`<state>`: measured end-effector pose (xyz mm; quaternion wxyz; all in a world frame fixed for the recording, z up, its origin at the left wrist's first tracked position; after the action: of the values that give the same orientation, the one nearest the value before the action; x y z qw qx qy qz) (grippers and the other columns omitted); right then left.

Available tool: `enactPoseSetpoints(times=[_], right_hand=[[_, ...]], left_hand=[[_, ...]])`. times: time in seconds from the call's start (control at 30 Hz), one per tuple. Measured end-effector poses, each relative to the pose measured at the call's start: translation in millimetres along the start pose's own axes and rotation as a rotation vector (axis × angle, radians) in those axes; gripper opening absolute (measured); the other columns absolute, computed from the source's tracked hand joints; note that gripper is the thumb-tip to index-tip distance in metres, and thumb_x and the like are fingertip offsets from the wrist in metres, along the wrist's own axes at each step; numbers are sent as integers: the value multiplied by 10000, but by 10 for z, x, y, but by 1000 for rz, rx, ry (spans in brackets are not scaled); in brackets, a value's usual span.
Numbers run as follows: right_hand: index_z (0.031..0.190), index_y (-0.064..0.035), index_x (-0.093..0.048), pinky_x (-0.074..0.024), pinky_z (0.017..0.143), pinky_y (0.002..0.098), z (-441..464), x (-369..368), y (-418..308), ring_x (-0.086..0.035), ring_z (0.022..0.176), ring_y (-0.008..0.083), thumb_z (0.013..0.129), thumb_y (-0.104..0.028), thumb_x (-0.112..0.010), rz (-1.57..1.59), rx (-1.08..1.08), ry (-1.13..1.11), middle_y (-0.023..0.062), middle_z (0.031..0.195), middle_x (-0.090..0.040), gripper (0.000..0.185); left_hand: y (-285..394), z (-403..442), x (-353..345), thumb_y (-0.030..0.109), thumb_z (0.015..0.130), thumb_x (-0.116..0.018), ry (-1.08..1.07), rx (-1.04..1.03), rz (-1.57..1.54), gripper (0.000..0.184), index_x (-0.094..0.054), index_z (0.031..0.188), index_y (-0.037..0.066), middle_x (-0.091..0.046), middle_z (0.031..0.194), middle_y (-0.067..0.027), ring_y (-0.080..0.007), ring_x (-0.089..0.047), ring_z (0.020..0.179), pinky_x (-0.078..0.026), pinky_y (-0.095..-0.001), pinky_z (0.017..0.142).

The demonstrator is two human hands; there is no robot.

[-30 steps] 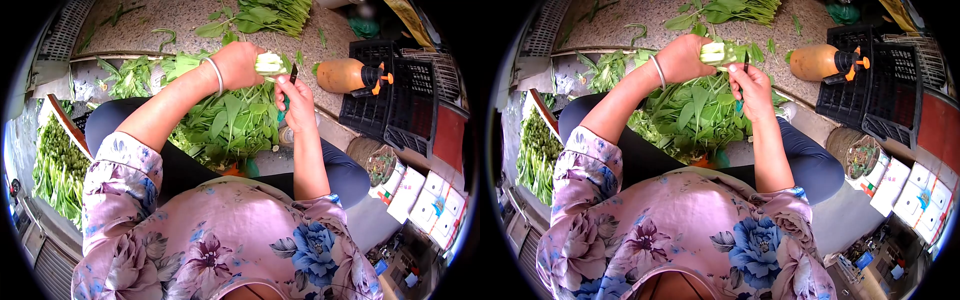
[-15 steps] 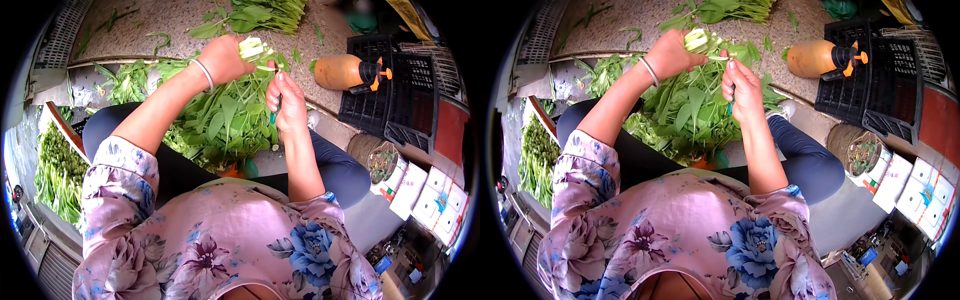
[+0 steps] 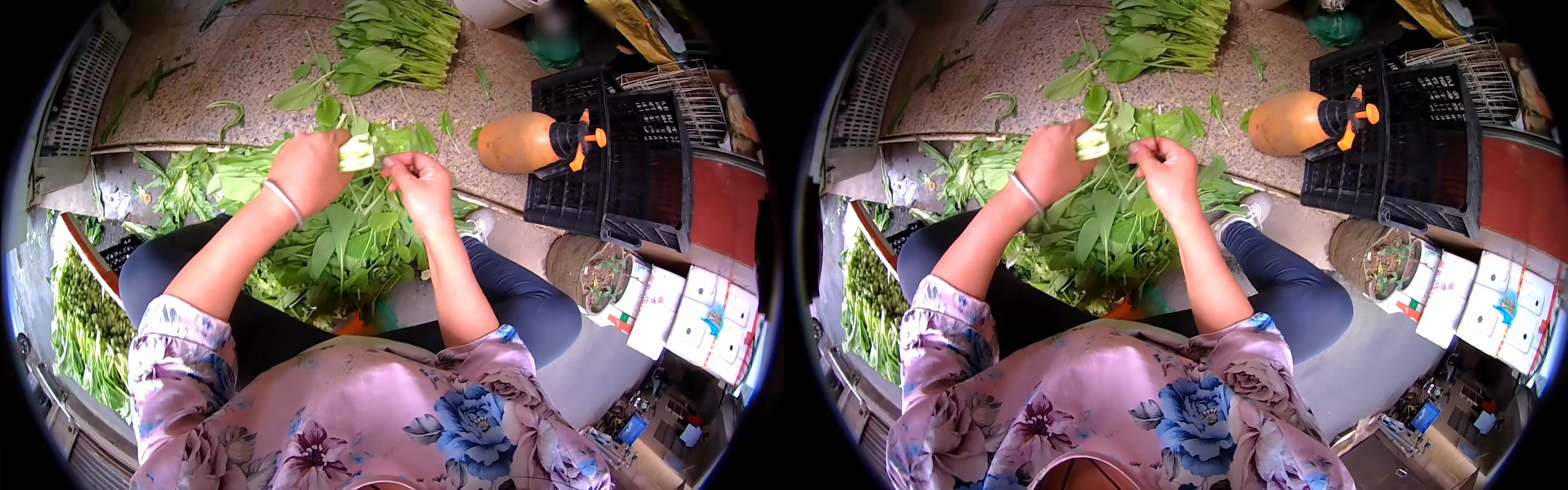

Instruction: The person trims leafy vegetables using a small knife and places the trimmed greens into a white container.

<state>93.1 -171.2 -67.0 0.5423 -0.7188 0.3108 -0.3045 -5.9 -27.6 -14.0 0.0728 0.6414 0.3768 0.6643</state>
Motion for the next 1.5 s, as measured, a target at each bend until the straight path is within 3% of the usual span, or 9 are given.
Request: enactPoseSetpoints(times=[0.2,0.27,0.4,0.63,0.73,0.93,1.13,1.37,1.5], right_hand=[[959,-10,-585,-315,386,161,302,-20,-151,-499,516,56,852,-201,-561,218,-317,-338,60,749,-619,220],[993,-40,-582,-324,381,174,731,92,-77,-498,501,64,851,-265,-557,141,-277,-151,83,793,-623,268],[822,-31,-552,-318,351,205,1922,483,572,-539,508,123,836,-217,-579,228,-358,367,98,746,-613,189],[858,32,-553,-358,352,237,2770,553,753,-557,490,162,788,-203,-646,163,-656,633,130,703,-575,261],[877,30,-569,-371,364,234,2818,636,888,-558,497,161,779,-169,-649,94,-673,552,120,696,-567,236],[882,-47,-475,-325,387,201,2446,884,1065,-473,516,99,798,-148,-586,581,-598,296,82,684,-547,172],[830,-88,-511,-321,387,201,1886,1081,536,-549,589,94,776,-136,-630,640,-276,209,36,703,-566,139],[894,-28,-540,-317,367,160,973,1022,-713,-595,626,102,763,-137,-677,260,-58,-14,43,761,-592,219],[871,-20,-549,-324,378,151,377,824,-1090,-579,610,87,788,-162,-653,-24,-46,-131,54,757,-594,194]], left_hand=[[-45,45,27,181,643,-706,-29,75,-184,275,-577,820,13,-600,696,-180,-328,-596,656,-472,-370,610],[-33,79,86,174,652,-703,-19,139,-231,260,-578,810,10,-600,689,-172,-319,-596,641,-470,-364,607],[-64,145,77,164,658,-702,-41,170,-294,241,-581,813,25,-591,684,-154,-287,-586,630,-460,-343,612],[-76,259,120,148,681,-691,-90,216,-390,217,-575,826,35,-576,649,-128,-258,-560,582,-449,-316,585],[-85,271,111,140,687,-682,-107,189,-352,216,-568,836,34,-572,631,-131,-273,-564,569,-451,-318,566],[-49,241,95,154,668,-673,-74,109,-214,212,-577,813,33,-581,651,-168,-329,-582,630,-461,-369,574],[33,199,108,167,670,-667,-1,49,-157,194,-594,790,34,-578,628,-183,-350,-579,610,-470,-392,571],[159,263,244,181,672,-698,124,48,-238,264,-599,844,8,-617,701,-163,-276,-611,632,-484,-345,619],[300,279,106,199,638,-727,60,-56,-597,328,-613,885,16,-639,751,-128,-219,-612,667,-489,-311,671]])
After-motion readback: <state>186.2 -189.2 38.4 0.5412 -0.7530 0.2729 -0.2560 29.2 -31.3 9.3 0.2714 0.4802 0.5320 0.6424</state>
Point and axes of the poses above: each hand's wrist, its own z-axis towards the middle knuckle, its own x-axis out of the back of the hand, y = z × x, the point moved 1 cm from there along z, towards the middle knuckle
